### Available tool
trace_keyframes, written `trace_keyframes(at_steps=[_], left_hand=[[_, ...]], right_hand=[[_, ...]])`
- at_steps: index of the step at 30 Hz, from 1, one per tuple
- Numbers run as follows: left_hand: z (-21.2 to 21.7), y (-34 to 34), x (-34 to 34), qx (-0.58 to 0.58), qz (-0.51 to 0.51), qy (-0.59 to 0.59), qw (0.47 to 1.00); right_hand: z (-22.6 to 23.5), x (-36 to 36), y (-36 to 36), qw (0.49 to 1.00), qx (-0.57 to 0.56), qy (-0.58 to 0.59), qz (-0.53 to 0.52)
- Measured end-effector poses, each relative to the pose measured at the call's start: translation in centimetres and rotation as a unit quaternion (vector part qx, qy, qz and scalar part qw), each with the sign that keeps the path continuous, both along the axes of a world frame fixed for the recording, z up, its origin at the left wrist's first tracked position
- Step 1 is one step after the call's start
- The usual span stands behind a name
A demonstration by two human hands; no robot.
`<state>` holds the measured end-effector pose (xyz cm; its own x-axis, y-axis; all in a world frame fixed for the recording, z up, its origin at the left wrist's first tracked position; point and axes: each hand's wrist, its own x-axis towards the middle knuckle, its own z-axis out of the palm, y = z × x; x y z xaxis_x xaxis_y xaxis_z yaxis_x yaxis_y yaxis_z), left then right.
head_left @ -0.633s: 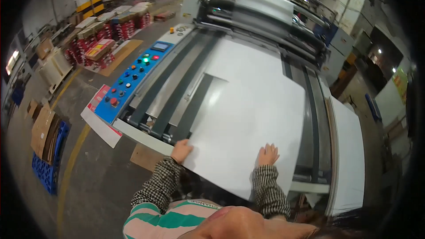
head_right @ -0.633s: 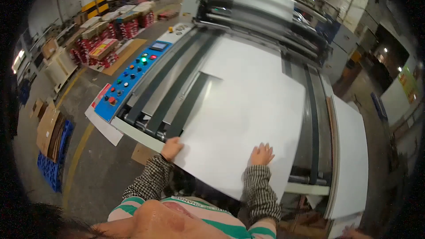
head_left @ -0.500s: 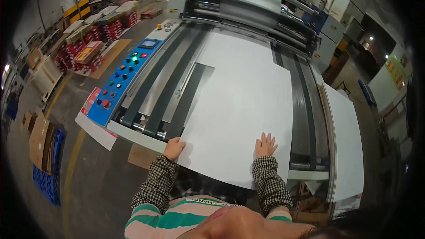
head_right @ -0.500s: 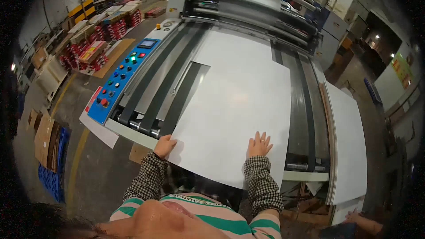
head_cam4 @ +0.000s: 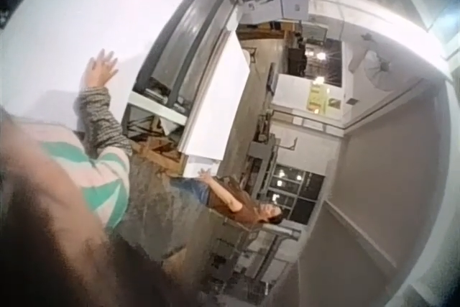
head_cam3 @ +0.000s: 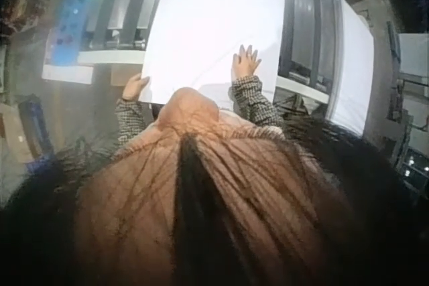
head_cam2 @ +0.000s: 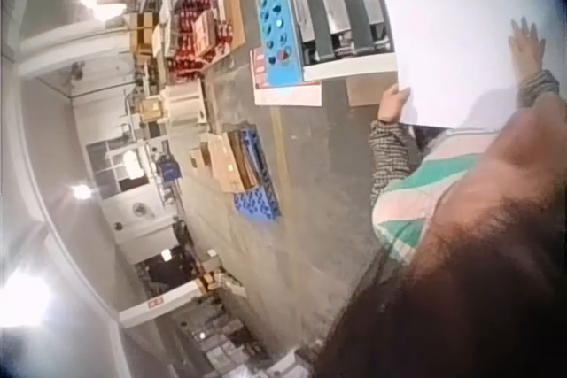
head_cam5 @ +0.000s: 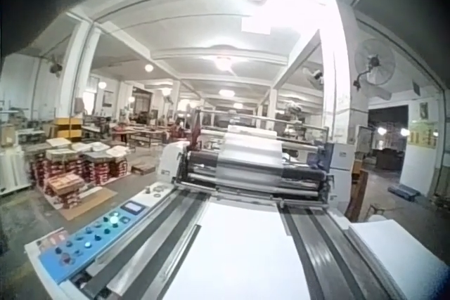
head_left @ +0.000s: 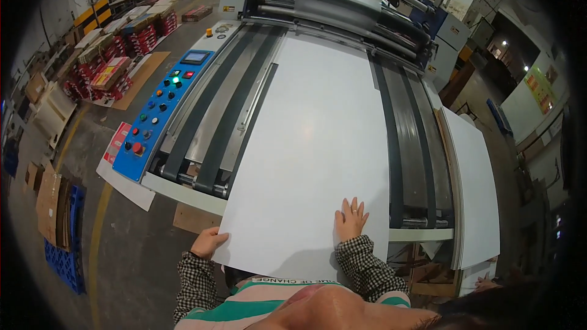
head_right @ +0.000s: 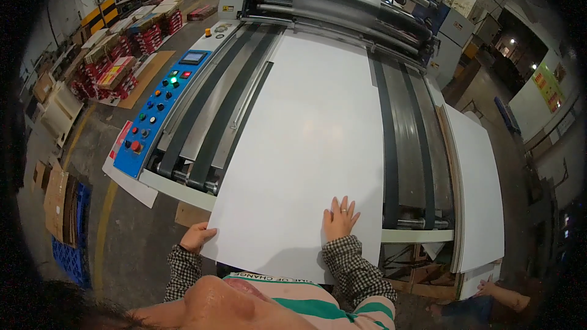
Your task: Feeding large sheets of paper into a processing machine and organizing stacks of paper.
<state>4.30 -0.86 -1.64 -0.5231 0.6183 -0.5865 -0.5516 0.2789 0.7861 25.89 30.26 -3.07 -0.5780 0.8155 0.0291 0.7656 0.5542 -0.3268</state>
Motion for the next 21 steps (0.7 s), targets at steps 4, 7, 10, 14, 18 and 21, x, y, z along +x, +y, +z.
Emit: trace_keyframes(at_steps=[4,7,10,14,18,21], left_hand=[[1.1,1.6,-1.7,-0.004,0.012,0.01,1.0],[1.3,2.9,-3.5,-0.02,-0.002,0.029,0.999],[1.8,4.5,-5.3,-0.035,-0.008,0.038,0.999],[2.3,5.1,-8.4,-0.069,0.006,0.117,0.991],[3.5,8.1,-9.8,-0.082,0.111,0.33,0.934],[3.7,10.8,-9.3,0.011,0.181,0.287,0.941]], right_hand=[[0.0,-2.0,1.8,0.999,0.001,-0.02,0.028],[0.0,-3.8,3.6,0.999,-0.008,-0.026,0.045],[-0.3,-5.6,5.2,0.998,-0.004,-0.044,0.048],[-0.2,-8.2,7.3,0.997,0.003,-0.064,0.041],[0.7,-9.8,10.2,0.998,0.01,-0.054,0.009],[0.0,-8.5,14.1,0.996,-0.032,0.041,0.068]])
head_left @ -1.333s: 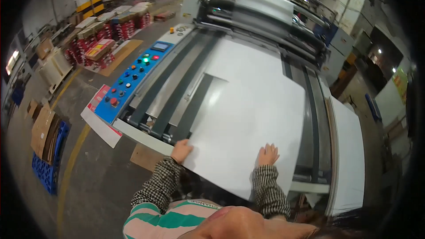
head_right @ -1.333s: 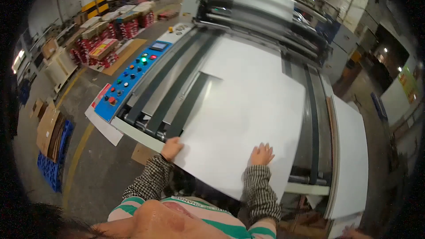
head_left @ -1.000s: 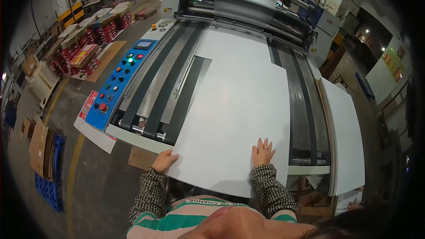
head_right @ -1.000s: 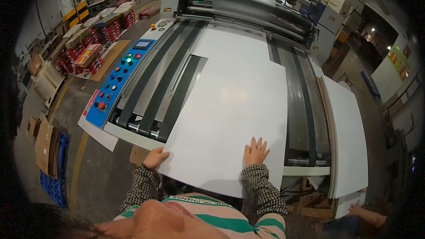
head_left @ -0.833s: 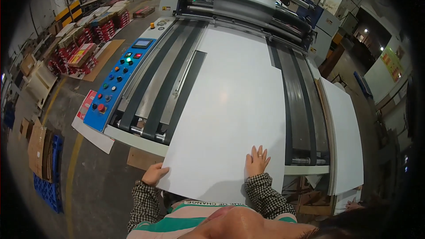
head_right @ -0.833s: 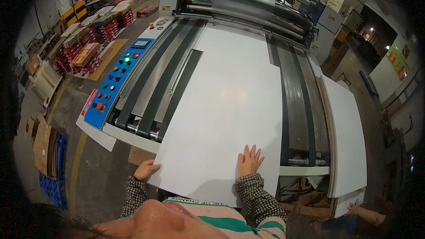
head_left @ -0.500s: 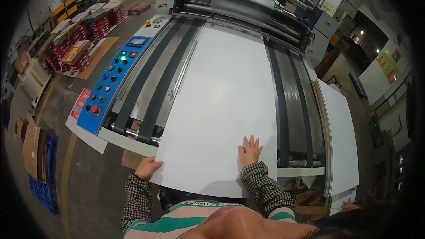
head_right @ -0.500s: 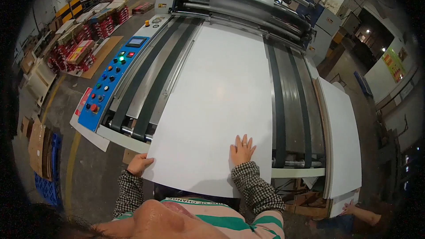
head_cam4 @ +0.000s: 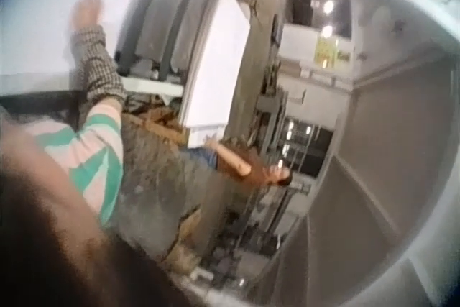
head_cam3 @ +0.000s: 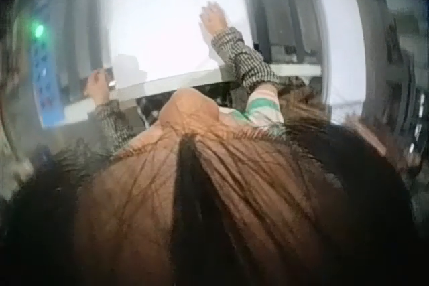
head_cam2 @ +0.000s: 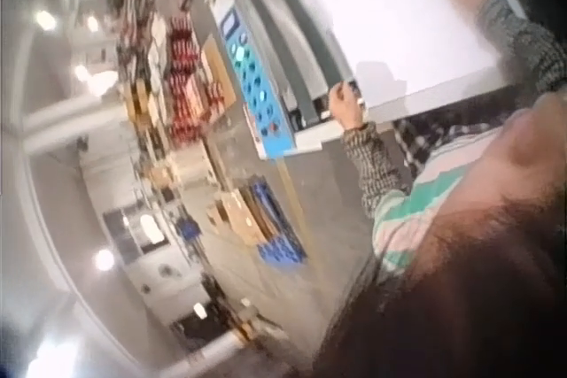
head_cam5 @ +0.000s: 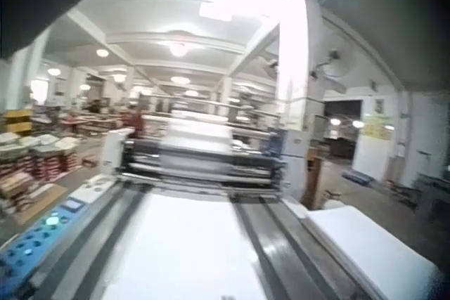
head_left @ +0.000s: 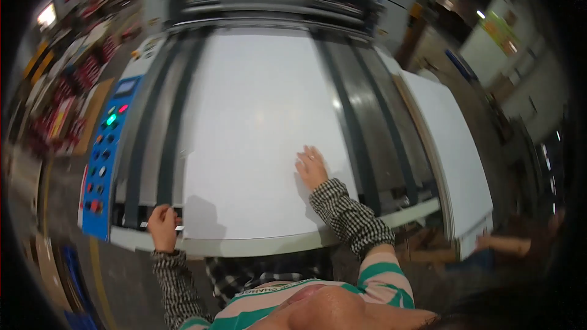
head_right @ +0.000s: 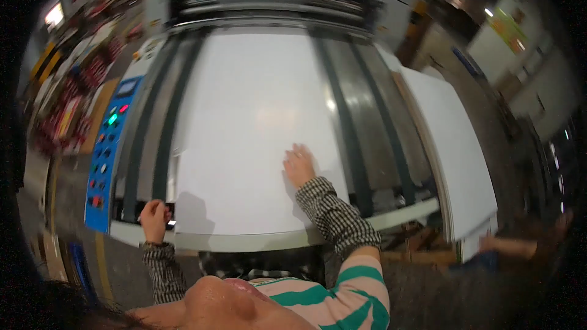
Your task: Feeding large sheets of paper into a processing machine and organizing stacks of paper.
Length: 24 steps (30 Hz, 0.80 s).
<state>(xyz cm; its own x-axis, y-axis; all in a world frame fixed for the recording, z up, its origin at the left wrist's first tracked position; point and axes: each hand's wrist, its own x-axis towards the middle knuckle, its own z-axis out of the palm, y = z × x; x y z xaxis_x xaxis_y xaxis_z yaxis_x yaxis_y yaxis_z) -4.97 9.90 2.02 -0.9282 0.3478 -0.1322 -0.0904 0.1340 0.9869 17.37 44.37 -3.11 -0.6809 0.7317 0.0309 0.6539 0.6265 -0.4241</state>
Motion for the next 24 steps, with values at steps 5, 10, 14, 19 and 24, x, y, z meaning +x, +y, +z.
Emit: trace_keyframes(at_steps=[5,10,14,19,24], left_hand=[[-1.0,-2.5,-0.8,-0.073,-0.044,0.021,0.996],[0.0,-3.5,-0.2,-0.172,0.017,0.017,0.985],[0.4,-2.9,-0.5,-0.166,-0.004,0.008,0.986],[2.2,3.2,2.0,-0.137,-0.12,0.039,0.983],[1.8,6.9,5.2,-0.149,-0.188,0.043,0.97]], right_hand=[[2.3,11.5,9.6,0.949,0.298,0.011,-0.097],[7.1,35.5,13.8,0.794,0.173,-0.175,-0.556],[8.4,42.1,11.1,0.741,-0.006,-0.223,-0.633],[9.0,37.6,10.8,0.764,-0.025,-0.29,-0.576],[11.5,36.8,10.3,0.818,0.088,-0.155,-0.547]])
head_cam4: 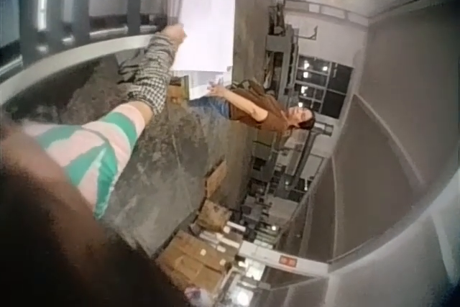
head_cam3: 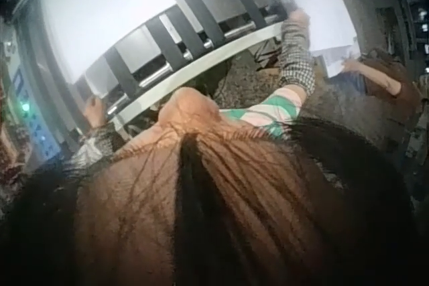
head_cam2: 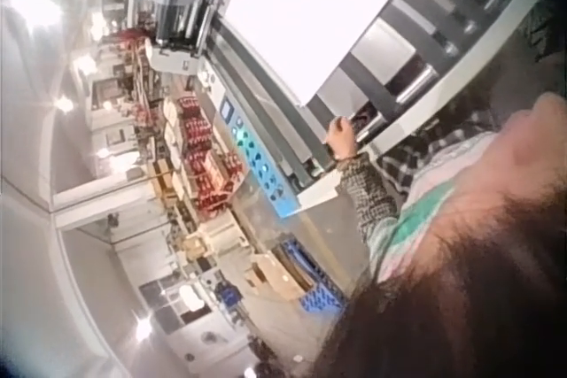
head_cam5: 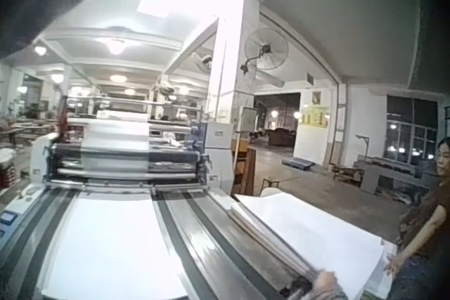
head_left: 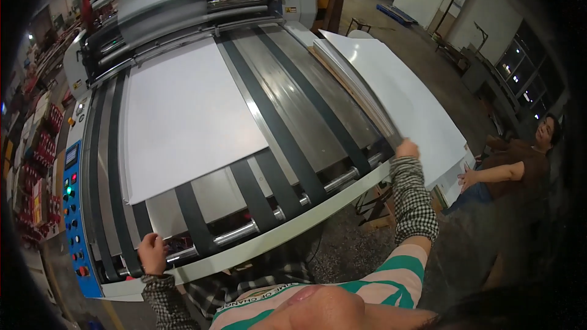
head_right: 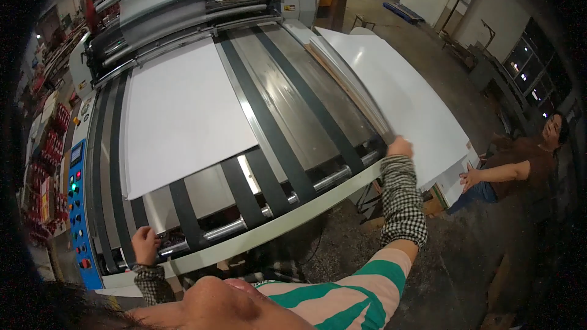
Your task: Feeding large sheets of paper into a processing machine and organizing stacks of paper.
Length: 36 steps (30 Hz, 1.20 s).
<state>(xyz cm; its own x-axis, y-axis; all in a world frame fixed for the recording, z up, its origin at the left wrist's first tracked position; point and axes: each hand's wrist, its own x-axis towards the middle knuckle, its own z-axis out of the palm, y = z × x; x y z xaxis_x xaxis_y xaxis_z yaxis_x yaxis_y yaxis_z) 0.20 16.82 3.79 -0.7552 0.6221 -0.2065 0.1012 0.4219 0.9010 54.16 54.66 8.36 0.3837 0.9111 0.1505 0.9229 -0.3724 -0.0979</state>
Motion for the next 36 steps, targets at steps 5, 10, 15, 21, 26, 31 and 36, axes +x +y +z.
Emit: trace_keyframes(at_steps=[5,10,15,21,26,31,36], left_hand=[[-2.6,4.6,7.0,0.026,-0.16,-0.042,0.986],[-1.3,6.2,13.8,0.016,-0.373,-0.005,0.928],[-4.4,1.9,9.3,-0.094,-0.275,0.117,0.95],[-3.6,-5.9,4.6,0.045,-0.052,-0.171,0.983],[-4.3,-8.2,2.9,0.088,0.038,-0.205,0.974],[-5.2,-11.3,3.0,0.036,0.006,-0.242,0.97],[-4.9,-15.0,4.2,0.046,0.017,-0.3,0.953]], right_hand=[[-8.7,-12.5,-3.9,0.967,-0.105,0.083,0.216],[-12.6,-28.0,-14.8,0.892,-0.001,0.27,0.363],[-10.6,-35.6,-25.5,0.691,0.053,0.478,0.54],[-14.2,-30.9,-17.7,0.822,-0.001,0.24,0.515],[-10.3,-28.0,-18.4,0.919,-0.04,0.092,0.381],[-10.4,-27.4,-20.1,0.904,-0.082,0.059,0.415],[-9.9,-25.9,-24.0,0.906,-0.097,0.067,0.406]])
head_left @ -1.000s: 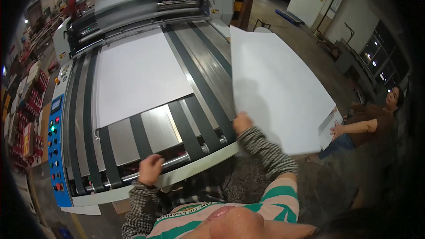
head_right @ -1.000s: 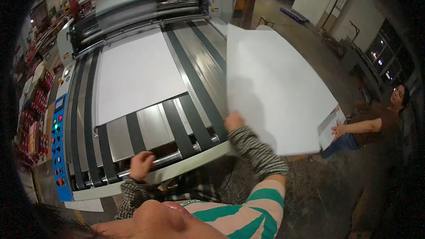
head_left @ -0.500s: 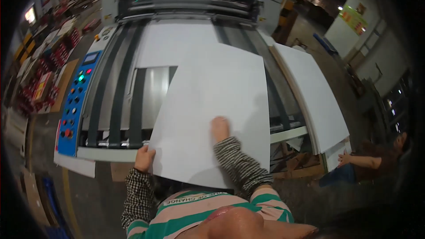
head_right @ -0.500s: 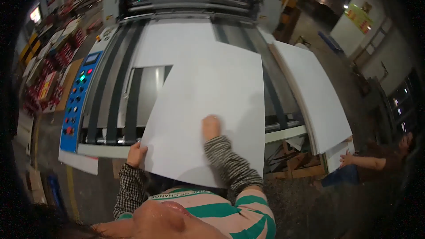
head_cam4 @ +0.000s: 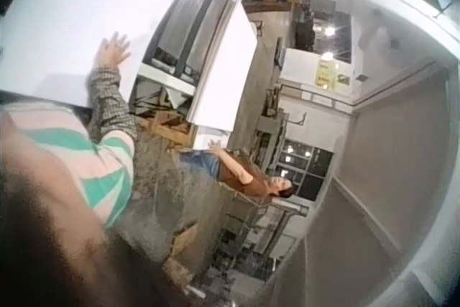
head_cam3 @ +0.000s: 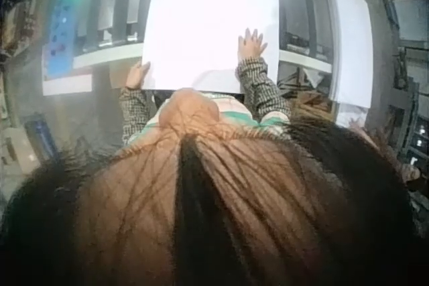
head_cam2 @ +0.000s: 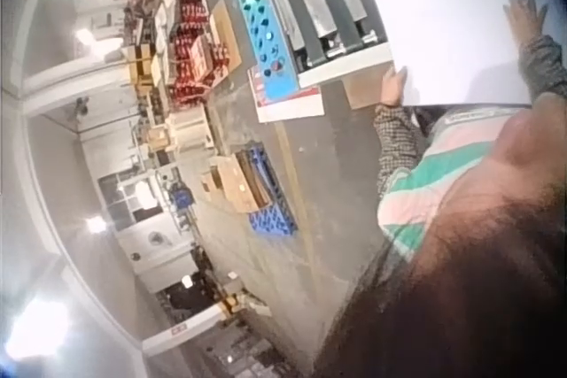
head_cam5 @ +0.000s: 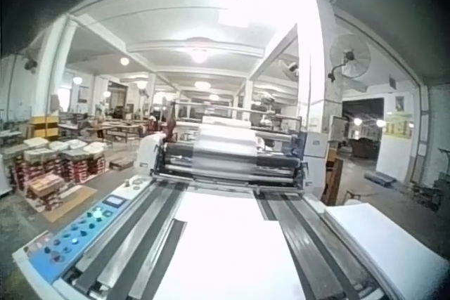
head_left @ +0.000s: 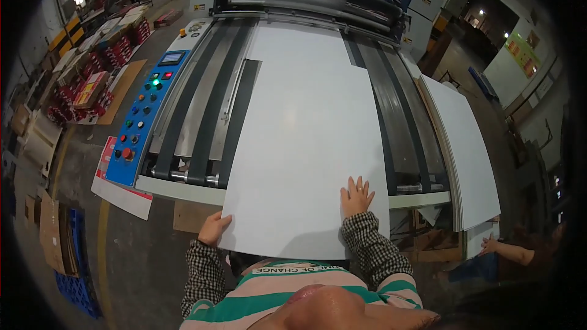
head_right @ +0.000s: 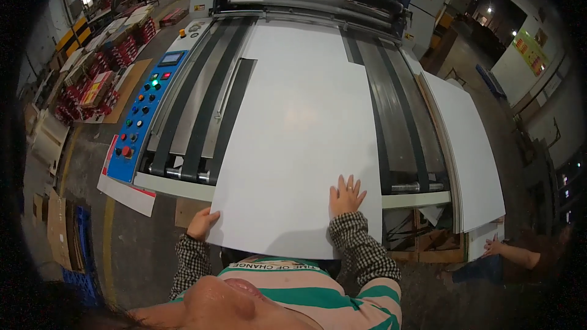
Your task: Feeding large sheets of paper into a processing machine and organizing stacks of paper.
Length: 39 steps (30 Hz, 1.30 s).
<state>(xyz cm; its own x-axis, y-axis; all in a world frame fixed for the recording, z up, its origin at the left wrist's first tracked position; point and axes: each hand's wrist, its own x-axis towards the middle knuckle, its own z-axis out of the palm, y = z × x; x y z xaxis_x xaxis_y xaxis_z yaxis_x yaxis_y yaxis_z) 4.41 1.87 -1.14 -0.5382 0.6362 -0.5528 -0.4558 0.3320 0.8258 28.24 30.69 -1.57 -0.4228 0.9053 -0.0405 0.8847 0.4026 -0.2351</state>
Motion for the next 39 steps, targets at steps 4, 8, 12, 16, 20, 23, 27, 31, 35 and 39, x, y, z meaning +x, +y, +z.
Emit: trace_keyframes(at_steps=[4,8,12,16,20,23,27,31,35,39], left_hand=[[-1.6,-2.3,0.0,0.03,0.017,-0.039,0.999],[-0.9,-1.9,-0.8,0.035,0.035,-0.049,0.998],[-0.2,-0.2,-3.0,0.027,0.037,-0.039,0.998],[1.2,2.2,-5.2,-0.012,0.02,-0.024,0.999],[1.2,4.1,-8.1,-0.043,-0.015,0.057,0.997],[2.6,5.0,-9.7,-0.073,0.118,0.135,0.981],[3.1,5.9,-11.8,-0.004,0.189,0.322,0.928],[4.8,9.1,-10.3,-0.019,0.133,0.31,0.941],[4.6,12.9,-8.0,0.005,0.072,0.272,0.96],[4.2,16.5,-5.4,-0.014,-0.001,0.228,0.974]], right_hand=[[-0.5,-0.1,-0.5,1.0,-0.006,0.003,0.03],[-0.6,-1.5,0.7,0.999,-0.018,0.003,0.045],[-0.6,-3.6,2.7,0.996,-0.035,-0.011,0.076],[-1.0,-6.1,5.1,0.996,-0.026,-0.023,0.079],[-1.0,-8.4,7.9,0.997,-0.001,-0.031,0.068],[-0.8,-10.7,9.4,0.996,0.017,-0.042,0.082],[2.7,-13.0,13.7,0.989,-0.071,0.018,0.127],[13.0,-13.2,23.6,0.979,0.018,0.195,0.061],[20.6,-10.4,29.1,0.932,0.157,0.324,-0.04],[14.4,-1.2,31.5,0.909,0.315,0.274,0.015]])
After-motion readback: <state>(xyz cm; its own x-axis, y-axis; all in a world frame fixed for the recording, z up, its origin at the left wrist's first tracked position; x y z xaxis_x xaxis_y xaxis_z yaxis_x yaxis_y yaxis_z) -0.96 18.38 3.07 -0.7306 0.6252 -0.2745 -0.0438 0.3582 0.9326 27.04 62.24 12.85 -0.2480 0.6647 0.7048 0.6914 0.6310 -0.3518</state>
